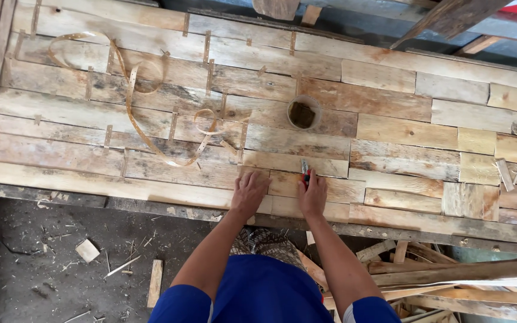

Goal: Cutting and applying thin wood strips to a larger wood panel to create a decorative surface.

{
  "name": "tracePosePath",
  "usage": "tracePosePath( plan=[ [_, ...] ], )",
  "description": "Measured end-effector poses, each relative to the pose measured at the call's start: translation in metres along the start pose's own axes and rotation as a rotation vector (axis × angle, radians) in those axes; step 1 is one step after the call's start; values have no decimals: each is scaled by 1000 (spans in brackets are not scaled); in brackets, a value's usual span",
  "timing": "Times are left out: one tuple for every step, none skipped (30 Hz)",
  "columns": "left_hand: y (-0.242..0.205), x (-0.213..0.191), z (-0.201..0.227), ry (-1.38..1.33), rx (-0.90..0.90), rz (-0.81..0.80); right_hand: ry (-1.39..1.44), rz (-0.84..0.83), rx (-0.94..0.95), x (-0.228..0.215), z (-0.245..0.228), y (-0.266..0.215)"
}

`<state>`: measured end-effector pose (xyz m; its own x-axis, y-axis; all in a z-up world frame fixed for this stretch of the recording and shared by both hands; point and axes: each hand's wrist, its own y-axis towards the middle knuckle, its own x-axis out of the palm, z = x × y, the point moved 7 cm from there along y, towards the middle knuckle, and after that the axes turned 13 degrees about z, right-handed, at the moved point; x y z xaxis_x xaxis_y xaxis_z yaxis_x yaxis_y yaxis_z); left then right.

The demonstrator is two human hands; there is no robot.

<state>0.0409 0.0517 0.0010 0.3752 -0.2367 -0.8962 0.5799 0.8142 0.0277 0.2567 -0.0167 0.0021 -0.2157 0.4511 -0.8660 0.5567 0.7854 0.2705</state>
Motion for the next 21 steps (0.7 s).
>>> tracePosePath(
  plan=[
    [-1, -3, 1, -4, -5, -2, -3, -5, -2, -10, -12, 2],
    [1, -5, 0, -4, -1, -31, -51, -32, 56, -17, -21, 7],
    [3, -8, -1, -4, 3, -61, -99, -59, 114, -24, -30, 11],
    [2, -10, -1, -7, 1, -62, -102, -61, 114, -20, -34, 13],
    [2, -11, -1, -11, 13, -83, -24, -34, 64, -17, -42, 16],
    [3, -12, -1, -16, 26, -101, 55, -4, 14, -15, -50, 20],
    [6, -10, -3, -18, 26, -100, 53, -5, 13, -9, -58, 25],
    [7, -6, -4, 12, 47, -137, 75, 26, -62, -6, -71, 29],
    [8, -1, -6, 43, 68, -174, 97, 56, -137, -4, -84, 33],
    [7, -1, -6, 41, 68, -175, 95, 55, -137, -9, -105, 40],
    [6, -1, -6, 46, 70, -176, 82, 45, -129, -13, -125, 47],
    [6, -1, -6, 52, 73, -177, 71, 35, -120, -17, -145, 55],
    [5, 2, -8, 50, 73, -177, 69, 35, -121, -5, -146, 56],
    [5, 6, -8, 104, 103, -190, 182, 0, -151, 10, -152, 56],
    [6, 10, -9, 158, 132, -204, 295, -35, -182, 25, -157, 57],
    [6, 9, -10, 159, 133, -202, 294, -33, -182, 29, -167, 58],
    [6, 10, -12, 134, 110, -236, 313, -124, -162, 39, -176, 57],
    [5, 11, -14, 108, 85, -269, 332, -218, -143, 50, -185, 56],
    [6, 16, -16, 108, 82, -268, 333, -219, -145, 58, -190, 56],
    [8, 16, -17, 90, 95, -217, 335, -233, -157, 67, -197, 55],
    [10, 17, -18, 71, 108, -166, 336, -247, -169, 76, -204, 54]
  ],
)
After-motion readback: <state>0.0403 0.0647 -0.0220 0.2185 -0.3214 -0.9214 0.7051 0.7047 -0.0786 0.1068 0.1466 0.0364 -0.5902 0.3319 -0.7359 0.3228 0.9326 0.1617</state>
